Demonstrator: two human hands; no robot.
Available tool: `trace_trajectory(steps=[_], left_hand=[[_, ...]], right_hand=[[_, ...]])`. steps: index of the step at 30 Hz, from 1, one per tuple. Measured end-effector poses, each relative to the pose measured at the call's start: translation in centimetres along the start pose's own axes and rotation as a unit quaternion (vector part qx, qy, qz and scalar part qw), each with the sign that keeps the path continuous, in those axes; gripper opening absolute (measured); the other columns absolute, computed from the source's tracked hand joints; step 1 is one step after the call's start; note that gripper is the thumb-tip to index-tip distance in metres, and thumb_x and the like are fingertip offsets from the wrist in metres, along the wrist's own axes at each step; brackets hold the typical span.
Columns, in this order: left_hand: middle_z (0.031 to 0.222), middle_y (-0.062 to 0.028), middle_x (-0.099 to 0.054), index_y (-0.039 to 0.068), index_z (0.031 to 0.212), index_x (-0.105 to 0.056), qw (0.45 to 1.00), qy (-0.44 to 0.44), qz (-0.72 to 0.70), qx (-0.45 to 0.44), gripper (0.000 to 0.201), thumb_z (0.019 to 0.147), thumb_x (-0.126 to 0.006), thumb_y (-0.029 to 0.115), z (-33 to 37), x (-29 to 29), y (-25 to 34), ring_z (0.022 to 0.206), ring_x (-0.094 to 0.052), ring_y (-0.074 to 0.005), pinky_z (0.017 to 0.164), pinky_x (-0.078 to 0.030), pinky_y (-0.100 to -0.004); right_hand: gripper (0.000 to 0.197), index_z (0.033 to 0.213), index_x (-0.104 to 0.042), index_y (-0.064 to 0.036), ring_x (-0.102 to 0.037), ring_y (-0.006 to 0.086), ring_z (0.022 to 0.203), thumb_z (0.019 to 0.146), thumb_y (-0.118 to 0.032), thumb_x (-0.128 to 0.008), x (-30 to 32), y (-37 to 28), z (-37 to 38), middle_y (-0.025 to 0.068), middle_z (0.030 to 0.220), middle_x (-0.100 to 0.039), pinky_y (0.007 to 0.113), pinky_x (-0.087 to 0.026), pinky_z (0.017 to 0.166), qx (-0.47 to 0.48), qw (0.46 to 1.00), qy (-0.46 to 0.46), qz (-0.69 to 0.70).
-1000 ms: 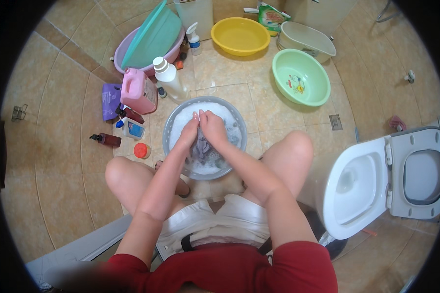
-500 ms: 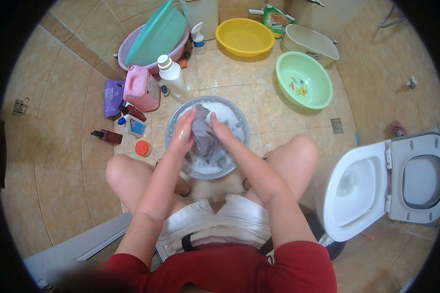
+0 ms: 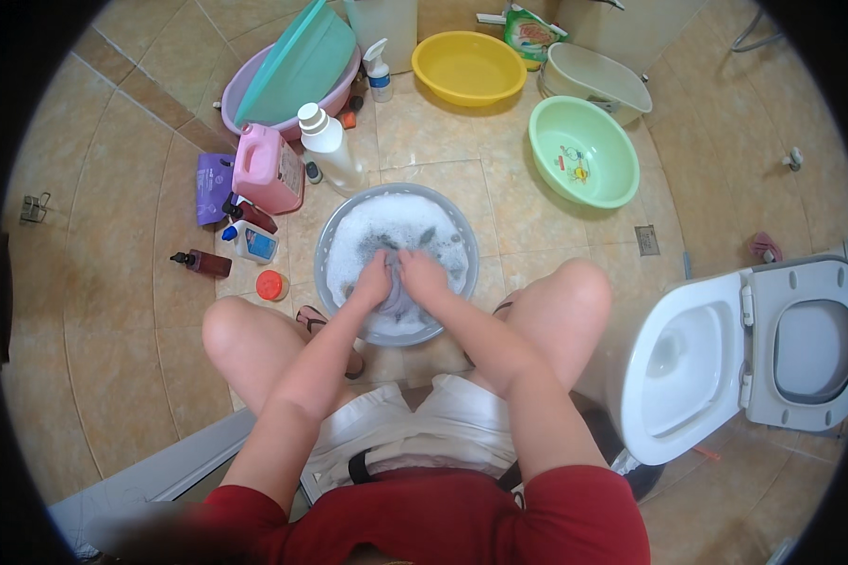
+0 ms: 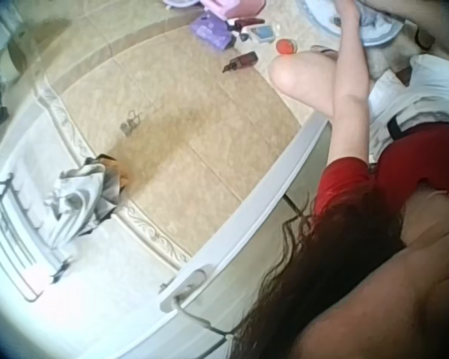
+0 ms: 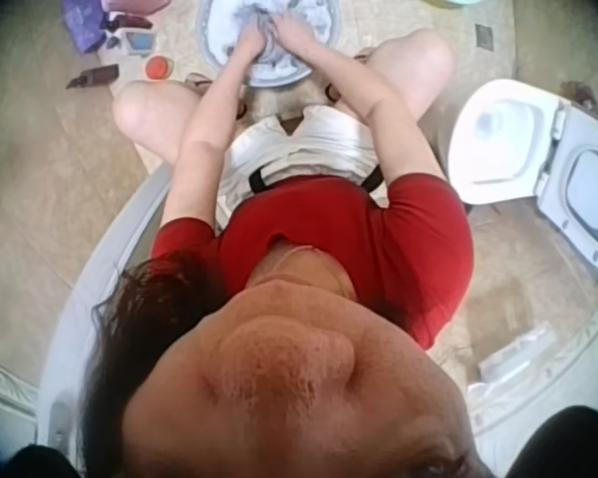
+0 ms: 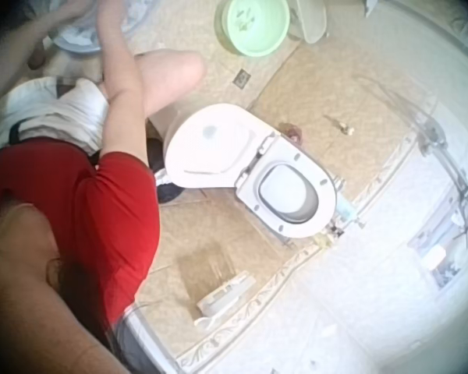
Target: The person sits on the bathroom floor and hand-washes a grey t-shirt in a metal basin filled with soapy water. They repeatedly scrub, squeeze, and agitate the garment with both hands, occasionally lifting it to inspect the fabric before submerging it again.
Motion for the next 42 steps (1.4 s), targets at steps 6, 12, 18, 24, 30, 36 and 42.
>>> trace_trajectory(steps=[6, 12, 18, 24, 30, 36, 42], left_hand=[[0.098, -0.0228, -0.06, -0.002, 0.103, -0.056, 0.975, 0.0, -0.155, 0.162, 0.029, 0.082, -0.049, 0.016, -0.2, -0.9, -2.8, 0.095, -0.058, -0.0335, 0.081, -0.044, -0.0387], [0.082, -0.0071, -0.057, 0.004, 0.09, -0.057, 0.795, 0.004, -0.564, 0.221, 0.039, 0.091, -0.043, 0.04, -0.5, 0.3, 0.6, 0.077, -0.055, -0.018, 0.07, -0.046, -0.0327], [0.084, -0.0076, -0.058, 0.004, 0.092, -0.057, 0.733, 0.035, -0.653, 0.189, 0.041, 0.093, -0.042, 0.042, 0.9, 0.3, -0.6, 0.073, -0.055, -0.0179, 0.063, -0.046, -0.0315], [0.099, -0.0102, -0.058, 0.001, 0.107, -0.054, 0.789, 0.001, -0.578, 0.206, 0.035, 0.092, -0.044, 0.031, -2.8, 2.9, 7.5, 0.089, -0.056, -0.0163, 0.074, -0.046, -0.0324], [0.087, -0.0084, -0.06, 0.001, 0.094, -0.06, 0.761, -0.002, -0.616, 0.202, 0.027, 0.09, -0.048, 0.026, 0.3, 1.3, 1.7, 0.077, -0.054, -0.0152, 0.067, -0.044, -0.0298], [0.087, -0.0059, -0.06, 0.004, 0.089, -0.061, 0.82, 0.02, -0.538, 0.192, 0.027, 0.089, -0.05, 0.028, -2.1, 3.6, 7.6, 0.076, -0.054, -0.0146, 0.065, -0.044, -0.0289], [0.087, -0.0063, -0.06, 0.004, 0.091, -0.061, 0.721, -0.027, -0.669, 0.179, 0.027, 0.089, -0.05, 0.029, 0.3, 1.1, 1.4, 0.076, -0.055, -0.0136, 0.063, -0.044, -0.0301]], right_hand=[[0.023, 0.1, -0.055, -0.0106, -0.06, 0.0355, 0.082, 0.085, -0.027, -0.05, -1.0, 1.8, 0.5, 0.0171, 0.088, -0.063, 0.047, -0.047, 0.071, -0.083, 0.996, -0.019, 0.009], [0.029, 0.083, -0.059, -0.0045, -0.058, 0.0375, 0.069, 0.087, -0.032, -0.049, 4.1, -5.1, -0.4, 0.0206, 0.071, -0.059, 0.043, -0.045, 0.062, -0.028, 0.96, 0.128, 0.246], [0.028, 0.086, -0.063, -0.0045, -0.059, 0.039, 0.072, 0.087, -0.029, -0.049, 6.1, -7.6, -1.4, 0.022, 0.077, -0.061, 0.045, -0.046, 0.064, -0.023, 0.958, 0.139, 0.25], [0.032, 0.082, -0.061, -0.0029, -0.059, 0.04, 0.07, 0.089, -0.029, -0.044, 6.9, -1.7, 1.2, 0.0219, 0.073, -0.061, 0.045, -0.046, 0.061, -0.117, 0.94, 0.173, 0.268], [0.031, 0.081, -0.06, -0.0017, -0.057, 0.0384, 0.063, 0.089, -0.028, -0.046, 6.5, -7.4, -1.8, 0.0219, 0.069, -0.059, 0.042, -0.044, 0.057, -0.003, 0.936, 0.183, 0.3], [0.032, 0.078, -0.059, -0.0014, -0.057, 0.0389, 0.062, 0.089, -0.027, -0.045, 7.5, -3.1, 0.7, 0.0224, 0.066, -0.058, 0.042, -0.044, 0.055, -0.067, 0.93, 0.23, 0.278], [0.03, 0.074, -0.058, -0.0005, -0.056, 0.039, 0.059, 0.089, -0.024, -0.048, 8.5, -8.7, -2.0, 0.0229, 0.063, -0.056, 0.041, -0.043, 0.053, 0.039, 0.933, 0.236, 0.27]])
Point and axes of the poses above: each hand's wrist, its own z-axis towards the middle knuckle, its own x-axis out of the back of the hand, y = z × x, the point moved 7 cm from there along z, towards the middle knuckle
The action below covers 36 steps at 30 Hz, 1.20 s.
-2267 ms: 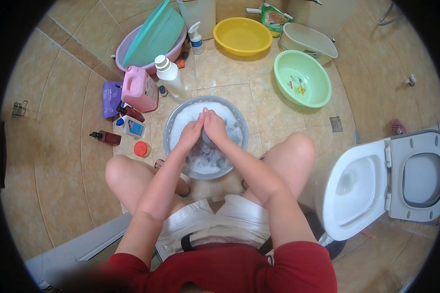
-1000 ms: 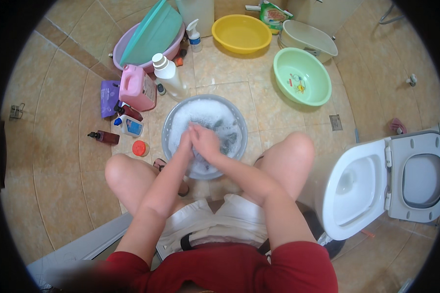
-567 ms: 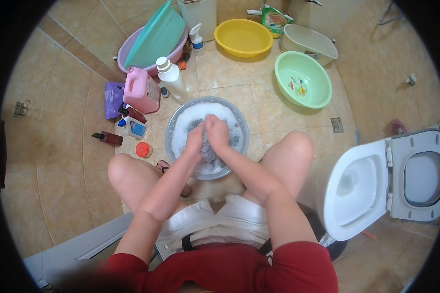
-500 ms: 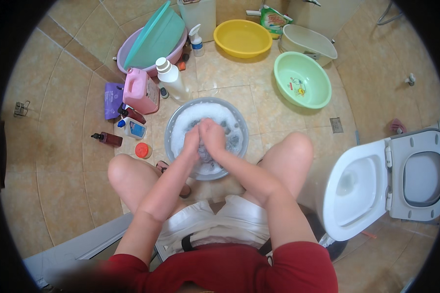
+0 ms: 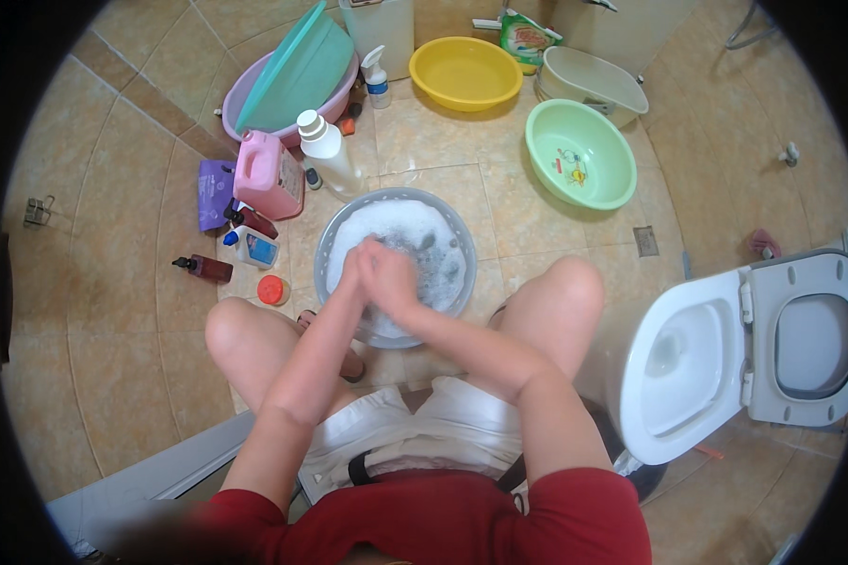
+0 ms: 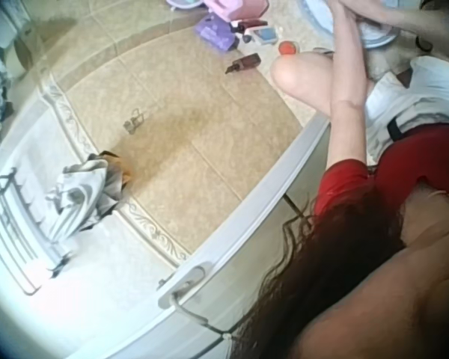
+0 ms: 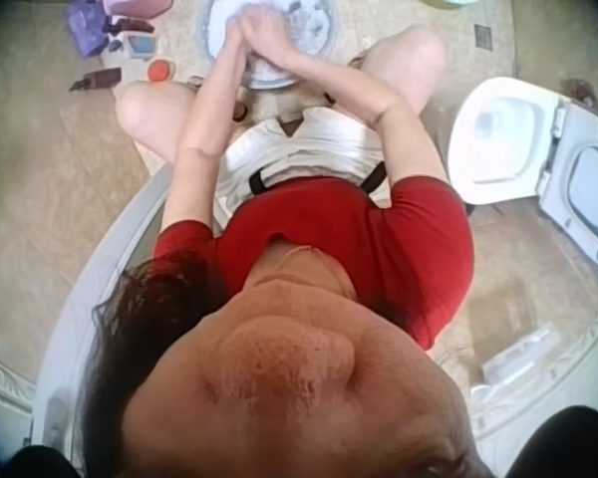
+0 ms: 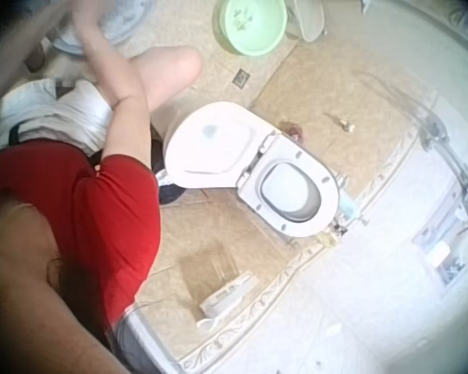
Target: The person sits on the bathroom floor and hand-washes a grey t-shirt in a metal basin filled with soapy water. They repeatedly scrub, squeeze, and agitate the garment with both hands, occasionally lifting it to inspect the fabric before submerging it again.
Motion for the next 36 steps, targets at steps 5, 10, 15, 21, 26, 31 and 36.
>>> trace_trajectory(steps=[5, 10, 15, 21, 26, 31, 36], left_hand=[[0.091, -0.0061, -0.058, 0.004, 0.098, -0.057, 0.99, 0.019, 0.138, 0.011, 0.034, 0.09, -0.049, 0.036, -4.0, -5.3, 1.3, 0.081, -0.056, -0.0183, 0.068, -0.046, -0.035], [0.085, -0.0057, -0.059, 0.004, 0.093, -0.06, 0.995, 0.042, 0.093, -0.01, 0.028, 0.089, -0.051, 0.03, -3.2, -3.3, 1.8, 0.076, -0.055, -0.0147, 0.062, -0.044, -0.0315], [0.08, -0.0059, -0.059, 0.003, 0.09, -0.061, 0.989, 0.06, 0.135, 0.0, 0.027, 0.09, -0.049, 0.028, -4.3, -4.6, 2.4, 0.073, -0.055, -0.0143, 0.06, -0.043, -0.0309], [0.079, -0.0086, -0.059, 0.002, 0.086, -0.059, 0.961, 0.074, 0.246, -0.106, 0.027, 0.091, -0.046, 0.025, -0.4, -1.4, 1.9, 0.074, -0.057, -0.0199, 0.065, -0.044, -0.0349], [0.084, -0.0214, -0.06, 0.0, 0.086, -0.057, 0.788, 0.16, 0.532, -0.265, 0.031, 0.092, -0.039, 0.025, -0.3, 0.5, 2.3, 0.083, -0.057, -0.0385, 0.073, -0.043, -0.0462], [0.092, -0.0261, -0.059, -0.001, 0.091, -0.059, 0.733, 0.098, 0.65, -0.176, 0.031, 0.09, -0.04, 0.024, 0.4, 2.3, -0.4, 0.089, -0.054, -0.0437, 0.078, -0.043, -0.0484], [0.1, -0.0274, -0.057, -0.001, 0.096, -0.06, 0.712, 0.145, 0.681, -0.092, 0.029, 0.087, -0.042, 0.02, 1.2, 4.5, -1.3, 0.096, -0.054, -0.0425, 0.081, -0.043, -0.0463]], right_hand=[[0.032, 0.072, -0.058, -0.0029, -0.055, 0.0401, 0.057, 0.089, -0.028, -0.047, 2.0, 4.1, 3.1, 0.0225, 0.061, -0.055, 0.043, -0.041, 0.05, -0.087, 0.995, 0.044, -0.001], [0.031, 0.073, -0.058, -0.0027, -0.055, 0.0401, 0.058, 0.088, -0.028, -0.048, 0.9, 1.6, 1.3, 0.0226, 0.061, -0.055, 0.044, -0.042, 0.051, -0.056, 0.998, 0.011, -0.032], [0.031, 0.075, -0.059, -0.0007, -0.057, 0.0402, 0.067, 0.088, -0.027, -0.048, 0.6, 3.0, 1.8, 0.0226, 0.069, -0.058, 0.043, -0.043, 0.057, -0.066, 0.997, 0.011, -0.031], [0.033, 0.084, -0.059, -0.0006, -0.059, 0.0399, 0.08, 0.089, -0.029, -0.044, -0.2, 13.4, 2.6, 0.025, 0.082, -0.06, 0.046, -0.045, 0.072, -0.22, 0.973, -0.014, -0.068], [0.025, 0.099, -0.054, -0.005, -0.057, 0.0401, 0.078, 0.088, -0.027, -0.047, -0.9, 12.2, 0.3, 0.0192, 0.09, -0.058, 0.046, -0.046, 0.071, -0.043, 0.984, -0.041, -0.167], [0.021, 0.1, -0.053, -0.0092, -0.059, 0.0359, 0.082, 0.084, -0.022, -0.049, -2.8, 13.8, -2.2, 0.0164, 0.094, -0.059, 0.047, -0.047, 0.07, -0.098, 0.92, -0.241, -0.293], [0.018, 0.093, -0.055, -0.0089, -0.059, 0.0356, 0.084, 0.084, -0.023, -0.049, -2.7, 15.6, -2.0, 0.0172, 0.09, -0.062, 0.046, -0.047, 0.07, -0.154, 0.918, -0.22, -0.291]])
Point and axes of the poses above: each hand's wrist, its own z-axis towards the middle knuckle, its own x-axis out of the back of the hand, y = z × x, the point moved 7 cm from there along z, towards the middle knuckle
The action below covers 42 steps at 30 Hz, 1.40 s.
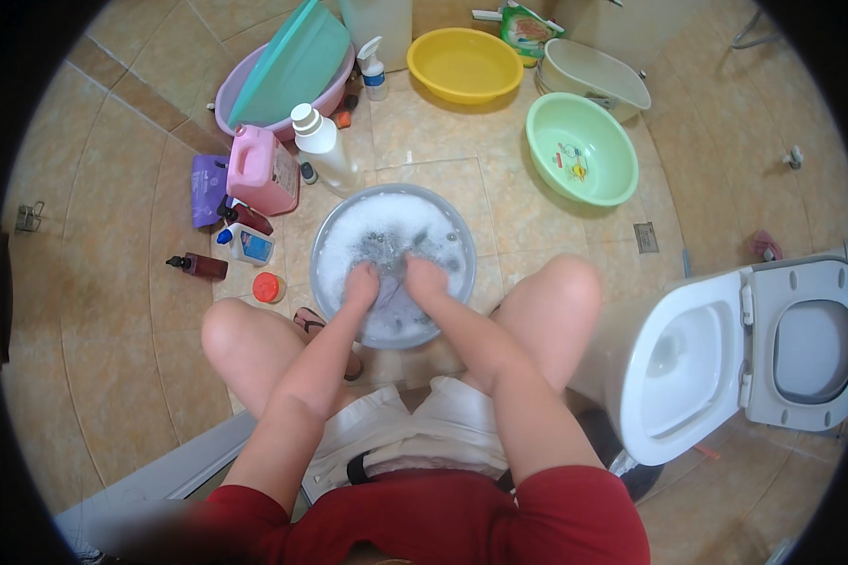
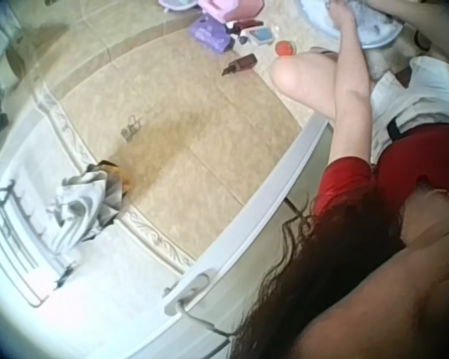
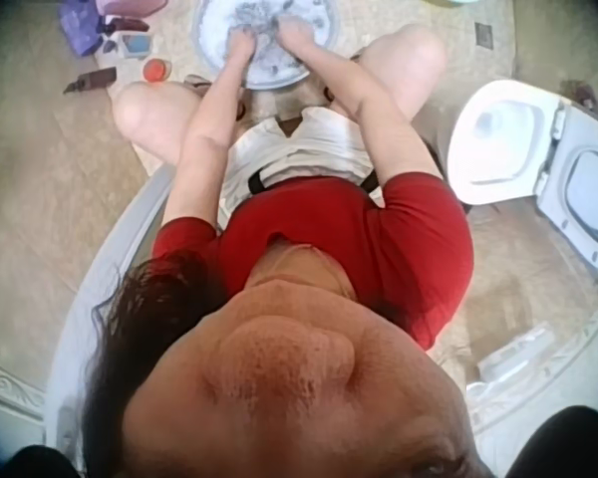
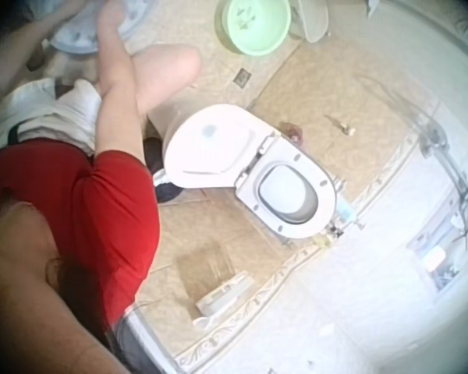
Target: The person sits on the bathroom floor and hand-washes a grey t-shirt in a metal basin filled with soapy water. They repeatedly scrub, squeeze, and agitate the garment with both hands, occasionally lifting it to inspect the fabric before submerging it again.
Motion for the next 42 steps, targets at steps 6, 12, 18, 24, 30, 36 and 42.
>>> trace_trajectory(steps=[6, 12, 18, 24, 30, 36, 42], left_hand=[[0.097, -0.0168, -0.06, -0.002, 0.098, -0.058, 0.86, -0.024, -0.486, 0.152, 0.038, 0.091, -0.042, 0.032, -0.7, 0.2, 2.0, 0.085, -0.058, -0.0279, 0.077, -0.045, -0.0377], [0.086, -0.0078, -0.059, 0.004, 0.099, -0.058, 0.797, -0.094, -0.568, 0.181, 0.032, 0.092, -0.048, 0.034, -1.8, 1.8, 4.3, 0.075, -0.055, -0.0183, 0.063, -0.046, -0.0342], [0.089, -0.0065, -0.06, 0.002, 0.102, -0.059, 0.752, -0.137, -0.634, 0.121, 0.032, 0.091, -0.049, 0.03, -5.3, 3.3, 8.9, 0.076, -0.056, -0.0156, 0.066, -0.046, -0.0308], [0.077, -0.0041, -0.052, 0.004, 0.091, -0.056, 0.753, -0.091, -0.641, 0.114, 0.027, 0.094, -0.043, 0.028, -1.8, 3.0, 5.1, 0.074, -0.051, -0.0155, 0.066, -0.044, -0.0327], [0.093, -0.0081, -0.06, 0.003, 0.104, -0.057, 0.793, -0.133, -0.588, 0.086, 0.032, 0.091, -0.047, 0.031, -6.1, 5.0, 10.7, 0.083, -0.057, -0.0162, 0.069, -0.045, -0.0309], [0.087, -0.0065, -0.058, 0.003, 0.095, -0.06, 0.755, -0.112, -0.641, 0.078, 0.028, 0.091, -0.048, 0.028, -1.9, 3.2, 5.4, 0.075, -0.053, -0.0141, 0.064, -0.044, -0.0304], [0.092, -0.0061, -0.058, 0.004, 0.1, -0.058, 0.799, -0.122, -0.582, 0.086, 0.032, 0.091, -0.048, 0.033, -4.9, 4.5, 9.0, 0.078, -0.054, -0.0157, 0.067, -0.044, -0.0308]], right_hand=[[0.026, 0.092, -0.057, -0.0067, -0.057, 0.0382, 0.081, 0.086, -0.03, -0.049, 4.9, -6.3, -2.8, 0.0183, 0.086, -0.061, 0.044, -0.045, 0.068, 0.066, 0.966, 0.089, 0.233], [0.025, 0.084, -0.063, -0.006, -0.059, 0.0363, 0.079, 0.085, -0.028, -0.051, 7.1, -8.9, -5.3, 0.0173, 0.091, -0.061, 0.044, -0.045, 0.068, 0.11, 0.945, 0.158, 0.264], [0.03, 0.082, -0.06, -0.0025, -0.058, 0.0381, 0.077, 0.088, -0.028, -0.046, 8.9, -6.3, -2.0, 0.0228, 0.084, -0.06, 0.045, -0.045, 0.067, 0.011, 0.949, 0.128, 0.287], [0.028, 0.081, -0.059, -0.0022, -0.056, 0.0376, 0.069, 0.089, -0.026, -0.048, 9.1, -10.9, -6.4, 0.0215, 0.072, -0.058, 0.042, -0.043, 0.061, 0.169, 0.918, 0.199, 0.3], [0.029, 0.078, -0.056, -0.0005, -0.056, 0.0422, 0.071, 0.089, -0.025, -0.046, 9.9, -6.3, -1.8, 0.0244, 0.074, -0.058, 0.048, -0.043, 0.061, 0.035, 0.935, 0.181, 0.303], [0.024, 0.08, -0.057, 0.0008, -0.057, 0.0392, 0.068, 0.088, -0.02, -0.049, 10.5, -11.6, -6.4, 0.0231, 0.071, -0.058, 0.04, -0.044, 0.058, 0.225, 0.893, 0.241, 0.307], [0.028, 0.077, -0.057, -0.0008, -0.057, 0.0406, 0.068, 0.089, -0.024, -0.046, 10.9, -7.5, -1.9, 0.0226, 0.072, -0.059, 0.045, -0.045, 0.06, 0.063, 0.941, 0.193, 0.27]])
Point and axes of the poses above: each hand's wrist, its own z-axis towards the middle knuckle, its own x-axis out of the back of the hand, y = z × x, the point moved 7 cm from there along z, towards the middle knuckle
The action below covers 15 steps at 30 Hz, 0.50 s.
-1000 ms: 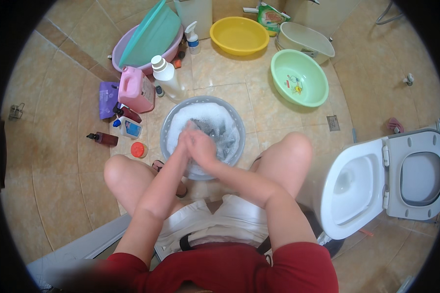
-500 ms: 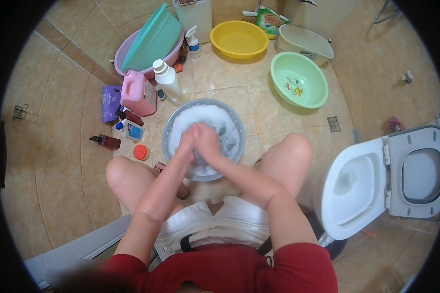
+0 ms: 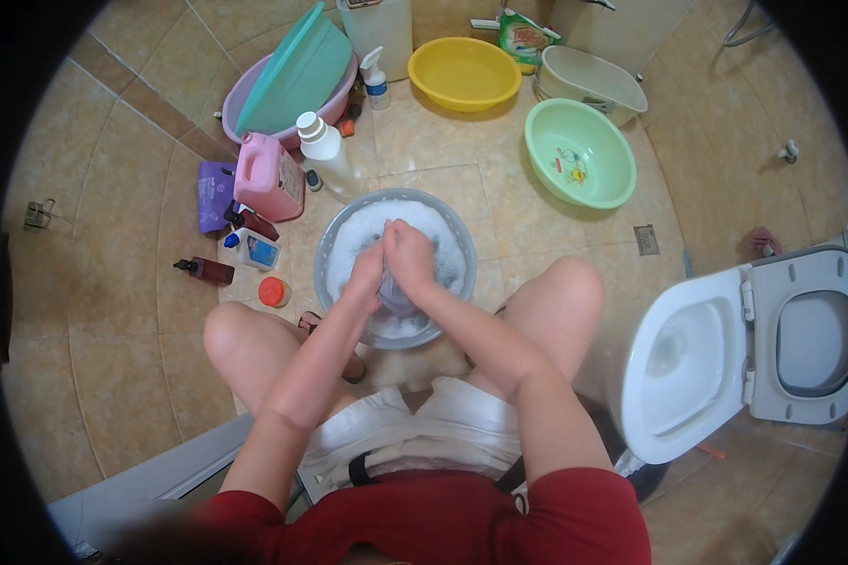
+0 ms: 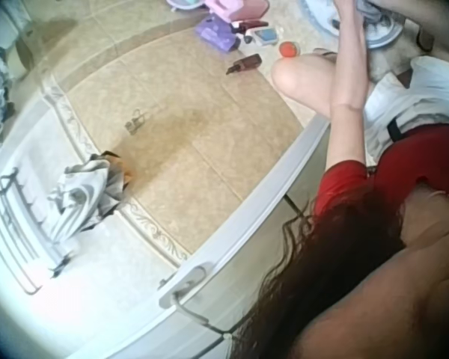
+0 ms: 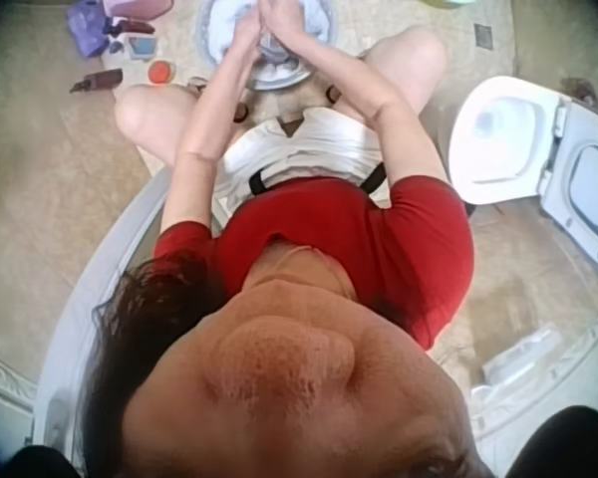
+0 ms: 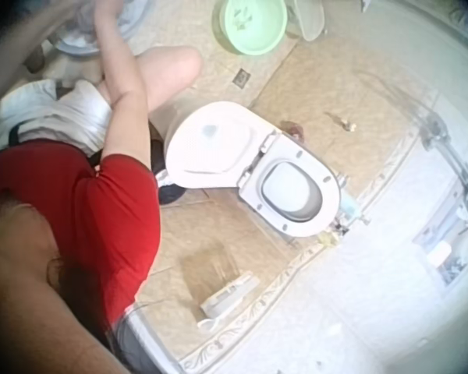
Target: The person sits on the bathroom floor and hand-washes a grey t-shirt in a metal basin filled with soapy water. They repeatedly scrub, squeeze, and agitate the garment with both hands, occasionally lifting it to inspect the fabric before submerging it again.
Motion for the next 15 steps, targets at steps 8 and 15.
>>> trace_trajectory(steps=[8, 15], left_hand=[[0.091, -0.007, -0.058, 0.004, 0.102, -0.059, 0.999, 0.044, 0.023, 0.004, 0.028, 0.091, -0.048, 0.027, 0.0, 1.2, 0.6, 0.081, -0.053, -0.014, 0.068, -0.044, -0.0284], [0.09, -0.0151, -0.061, -0.001, 0.096, -0.06, 0.974, 0.123, 0.133, -0.133, 0.031, 0.091, -0.045, 0.026, 3.8, 3.5, 0.2, 0.082, -0.057, -0.0249, 0.073, -0.044, -0.0373]], right_hand=[[0.029, 0.084, -0.06, -0.0015, -0.057, 0.0417, 0.072, 0.089, -0.026, -0.044, -1.9, -0.2, -1.6, 0.024, 0.076, -0.059, 0.047, -0.045, 0.065, 0.047, 0.998, -0.026, -0.011], [0.031, 0.083, -0.058, -0.0009, -0.059, 0.0377, 0.075, 0.091, -0.028, -0.044, -2.8, 9.9, 1.4, 0.0196, 0.08, -0.061, 0.045, -0.046, 0.067, -0.097, 0.994, -0.008, -0.05]])
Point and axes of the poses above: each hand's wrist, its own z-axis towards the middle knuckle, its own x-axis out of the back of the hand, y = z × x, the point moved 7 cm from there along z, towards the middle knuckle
